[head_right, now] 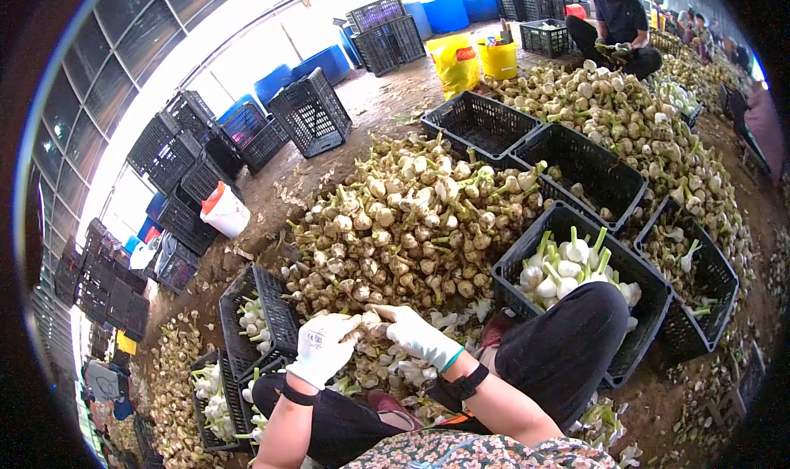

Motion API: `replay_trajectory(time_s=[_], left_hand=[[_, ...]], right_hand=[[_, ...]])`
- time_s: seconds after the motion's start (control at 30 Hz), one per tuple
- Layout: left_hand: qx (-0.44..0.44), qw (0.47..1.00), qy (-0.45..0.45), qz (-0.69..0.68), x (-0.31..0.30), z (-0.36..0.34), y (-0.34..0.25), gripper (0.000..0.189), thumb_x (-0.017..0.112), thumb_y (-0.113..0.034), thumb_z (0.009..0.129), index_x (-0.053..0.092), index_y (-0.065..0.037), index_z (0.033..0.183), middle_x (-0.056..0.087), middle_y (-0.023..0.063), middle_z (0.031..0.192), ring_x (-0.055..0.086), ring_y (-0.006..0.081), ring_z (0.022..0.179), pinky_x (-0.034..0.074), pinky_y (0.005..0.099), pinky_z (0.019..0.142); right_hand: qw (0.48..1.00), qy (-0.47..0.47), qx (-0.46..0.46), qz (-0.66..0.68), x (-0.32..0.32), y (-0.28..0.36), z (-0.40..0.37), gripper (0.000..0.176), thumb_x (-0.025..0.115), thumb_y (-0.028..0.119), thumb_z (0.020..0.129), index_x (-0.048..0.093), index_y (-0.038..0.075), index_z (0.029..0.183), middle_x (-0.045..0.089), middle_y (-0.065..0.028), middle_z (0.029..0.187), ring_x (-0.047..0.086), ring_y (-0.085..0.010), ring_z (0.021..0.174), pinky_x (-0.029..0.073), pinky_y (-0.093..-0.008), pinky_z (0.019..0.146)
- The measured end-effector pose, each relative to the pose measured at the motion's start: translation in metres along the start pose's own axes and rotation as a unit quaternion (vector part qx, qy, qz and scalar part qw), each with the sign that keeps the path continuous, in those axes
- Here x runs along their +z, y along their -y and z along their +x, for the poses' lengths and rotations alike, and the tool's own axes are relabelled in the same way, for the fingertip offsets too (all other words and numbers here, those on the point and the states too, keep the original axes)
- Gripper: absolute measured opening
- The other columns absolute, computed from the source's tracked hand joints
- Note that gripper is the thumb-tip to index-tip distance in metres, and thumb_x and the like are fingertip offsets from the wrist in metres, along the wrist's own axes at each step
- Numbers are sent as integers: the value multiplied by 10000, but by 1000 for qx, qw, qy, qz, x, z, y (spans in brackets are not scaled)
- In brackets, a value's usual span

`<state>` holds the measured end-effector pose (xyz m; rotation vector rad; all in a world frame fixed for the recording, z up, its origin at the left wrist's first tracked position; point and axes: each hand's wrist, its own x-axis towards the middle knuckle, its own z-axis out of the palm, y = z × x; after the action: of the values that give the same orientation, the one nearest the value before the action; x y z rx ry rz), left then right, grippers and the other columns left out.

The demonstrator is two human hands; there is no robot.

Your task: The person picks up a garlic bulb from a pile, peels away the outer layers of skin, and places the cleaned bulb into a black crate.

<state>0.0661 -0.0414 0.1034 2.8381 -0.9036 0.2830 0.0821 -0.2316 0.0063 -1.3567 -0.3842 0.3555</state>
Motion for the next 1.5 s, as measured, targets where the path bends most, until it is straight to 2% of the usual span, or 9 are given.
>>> replay_trajectory(time_s=[0.27, 0.5, 0.53, 0.6, 0.87, 1.07, 1.17, 1.27, 1.5], left_hand=[[-109, 969, -192, -109, 21, 3, 9, 122, 721, -186, 828, 723, -68, 860, 691, 100, 766, 663, 223, 664, 517, 326, 625], [-385, 698, -65, -600, 21, -4, 5, 207, 704, -172, 901, 699, 10, 1001, 709, 27, 898, 631, 82, 774, 512, 259, 685], [-269, 839, -82, -466, 44, -10, 21, 254, 737, -200, 872, 703, -14, 1041, 729, 56, 926, 663, 117, 817, 530, 285, 734], [-201, 934, 9, -295, 27, -14, 15, 285, 760, -200, 836, 707, -43, 1068, 734, 105, 971, 689, 181, 825, 537, 313, 735], [-74, 973, -177, -126, 49, -21, 10, 157, 719, -142, 855, 723, -31, 967, 714, 136, 853, 675, 228, 732, 519, 318, 692], [-355, 572, -162, -721, 51, -23, 12, 202, 629, -117, 950, 688, 28, 1079, 694, 22, 934, 618, 86, 838, 500, 223, 796], [-346, 642, -170, -663, 61, -29, 12, 249, 657, -110, 935, 657, 30, 1140, 688, 30, 984, 622, 105, 880, 503, 247, 852], [-233, 877, -130, -399, 58, -31, 15, 155, 682, -25, 871, 712, 9, 1019, 725, 49, 882, 641, 133, 823, 516, 275, 838], [-302, 826, -195, -434, 53, -22, -1, 61, 687, -44, 893, 691, 9, 924, 710, 38, 886, 638, 110, 787, 500, 231, 741]], right_hand=[[991, -119, -39, -52, 30, 15, -5, 616, 743, 66, 767, 512, 14, 1336, 583, -169, 1285, 585, -251, 1156, 462, -331, 982], [919, -160, -241, -268, 28, 7, -12, 736, 600, -123, 608, 558, 69, 1318, 540, -195, 1320, 513, -378, 1232, 431, -409, 1038], [924, -150, -235, -261, 23, 3, -11, 768, 565, -137, 585, 561, 79, 1322, 536, -193, 1330, 504, -385, 1243, 425, -417, 1044], [939, -125, -211, -240, 18, -4, -10, 778, 560, -131, 601, 551, 89, 1347, 506, -213, 1372, 467, -369, 1297, 368, -401, 1106], [992, -50, -20, 114, 19, -5, 3, 609, 746, 73, 820, 492, -14, 1367, 578, -113, 1317, 536, -158, 1200, 422, -301, 1036], [982, -35, -180, -46, 26, 5, -6, 547, 664, -65, 810, 532, 36, 1332, 567, -87, 1336, 521, -174, 1228, 405, -309, 1046], [986, -17, -159, -40, 19, 1, -5, 594, 688, -56, 773, 531, 46, 1337, 558, -95, 1353, 494, -187, 1268, 365, -323, 1084], [990, 19, -131, -44, 16, 6, -8, 638, 721, -16, 751, 520, 39, 1354, 554, -98, 1358, 479, -195, 1286, 327, -329, 1115], [997, -29, -56, 50, 16, -9, 0, 545, 665, -96, 791, 540, 12, 1310, 604, -40, 1240, 558, -118, 1126, 428, -285, 1021]])
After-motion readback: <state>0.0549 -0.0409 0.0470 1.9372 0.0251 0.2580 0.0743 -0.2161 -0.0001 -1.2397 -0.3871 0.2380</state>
